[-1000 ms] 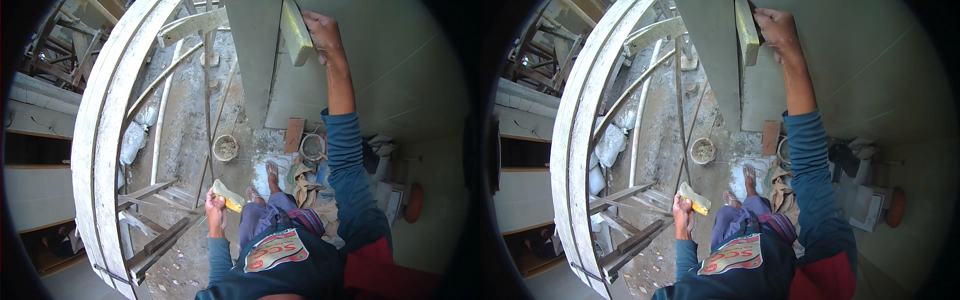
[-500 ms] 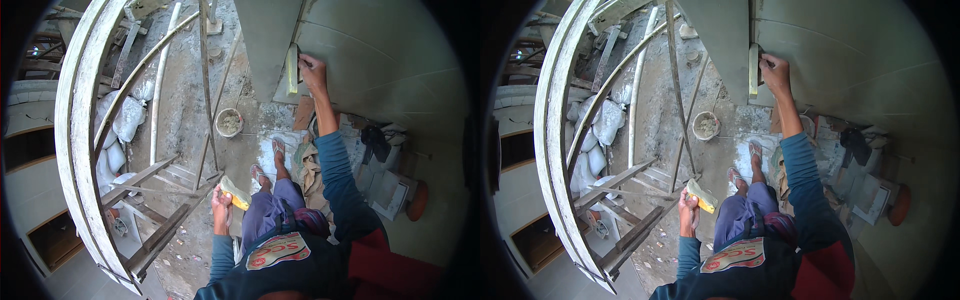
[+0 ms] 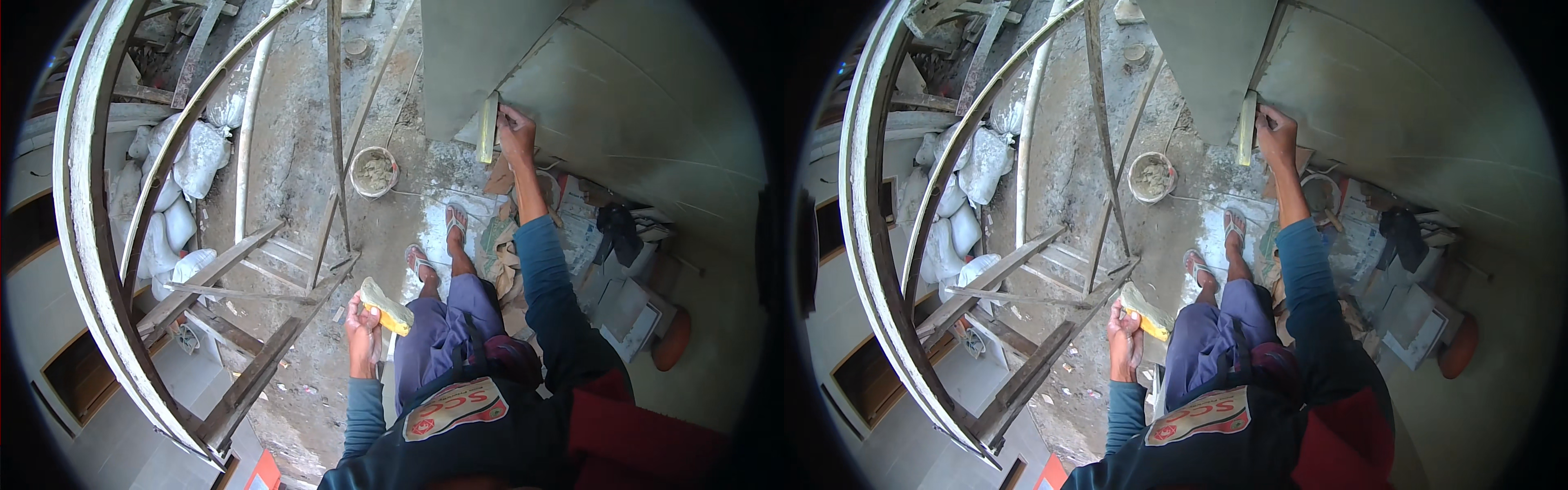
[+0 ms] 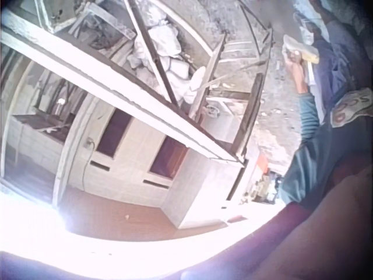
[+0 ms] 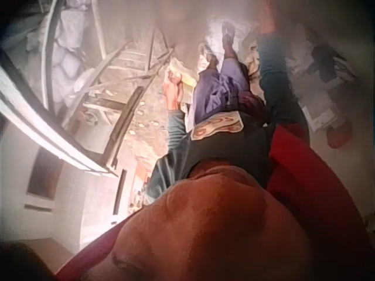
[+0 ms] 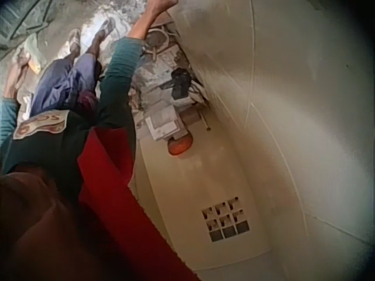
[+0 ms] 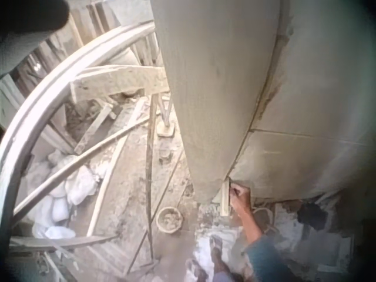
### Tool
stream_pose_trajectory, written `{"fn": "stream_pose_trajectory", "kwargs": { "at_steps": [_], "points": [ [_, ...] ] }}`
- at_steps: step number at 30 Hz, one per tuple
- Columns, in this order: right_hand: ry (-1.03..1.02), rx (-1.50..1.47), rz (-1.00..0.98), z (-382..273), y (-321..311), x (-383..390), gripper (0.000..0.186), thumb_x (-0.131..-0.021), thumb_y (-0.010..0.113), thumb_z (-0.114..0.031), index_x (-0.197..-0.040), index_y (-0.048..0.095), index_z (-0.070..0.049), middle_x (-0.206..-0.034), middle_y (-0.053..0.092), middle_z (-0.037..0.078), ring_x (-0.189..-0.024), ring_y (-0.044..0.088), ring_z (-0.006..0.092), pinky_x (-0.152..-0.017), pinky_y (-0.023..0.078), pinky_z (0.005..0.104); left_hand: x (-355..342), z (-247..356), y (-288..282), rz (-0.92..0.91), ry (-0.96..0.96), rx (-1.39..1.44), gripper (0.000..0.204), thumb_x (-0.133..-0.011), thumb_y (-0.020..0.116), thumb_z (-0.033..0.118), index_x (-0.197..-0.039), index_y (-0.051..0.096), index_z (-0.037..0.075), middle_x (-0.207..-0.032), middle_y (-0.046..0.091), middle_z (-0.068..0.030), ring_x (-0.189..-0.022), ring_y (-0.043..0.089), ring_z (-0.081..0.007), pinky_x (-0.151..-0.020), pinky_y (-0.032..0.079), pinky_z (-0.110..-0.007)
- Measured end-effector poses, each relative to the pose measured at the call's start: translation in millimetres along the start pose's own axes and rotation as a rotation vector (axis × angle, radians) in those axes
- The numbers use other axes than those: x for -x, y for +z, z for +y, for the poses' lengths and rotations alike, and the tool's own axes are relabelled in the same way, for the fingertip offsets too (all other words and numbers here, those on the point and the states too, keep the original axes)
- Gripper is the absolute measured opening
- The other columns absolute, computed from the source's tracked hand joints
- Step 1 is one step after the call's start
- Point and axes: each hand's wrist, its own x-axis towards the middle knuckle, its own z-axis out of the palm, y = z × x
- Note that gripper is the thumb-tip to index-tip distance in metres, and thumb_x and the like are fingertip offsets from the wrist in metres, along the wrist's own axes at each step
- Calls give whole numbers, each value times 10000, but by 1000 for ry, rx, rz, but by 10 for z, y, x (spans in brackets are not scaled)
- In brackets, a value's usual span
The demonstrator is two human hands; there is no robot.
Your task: The person applies plaster to a wall corner using a float and wipes the surface with a sponge.
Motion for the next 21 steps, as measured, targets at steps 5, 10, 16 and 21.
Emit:
{"fn": "stream_pose_trajectory", "kwargs": {
  "at_steps": [5,10,16,21],
  "points": [
    [33,37,-33,502,72,-18,222,-924,573,-3,-1092,679,95,-957,725,99,-867,669,131,-776,508,259,8,-48,-25,21,-5,22,535,-890,599,-68,-1374,399,39,-1283,577,-135,-1190,564,-234,-1078,427,-384],
    [97,21,-66,1275,233,-71,229,-917,561,-3,-1087,683,90,-956,728,107,-879,675,142,-786,508,264,66,-110,-215,68,7,24,583,-884,597,-73,-1410,366,27,-1307,567,-150,-1217,554,-247,-1094,414,-394],
    [169,149,-77,2195,-88,-350,287,-902,602,-61,-1153,680,55,-1057,730,127,-992,674,181,-878,502,290,-28,-295,-245,86,-19,5,555,-890,572,-85,-1399,385,35,-1303,565,-154,-1209,552,-243,-1092,414,-403],
    [334,-105,30,2129,73,10,322,-919,596,-59,-1222,658,29,-1162,701,117,-1072,648,174,-932,470,275,34,-174,-480,88,14,-24,510,-896,570,-85,-1367,415,36,-1270,573,-133,-1177,558,-237,-1086,411,-411]
  ]
}}
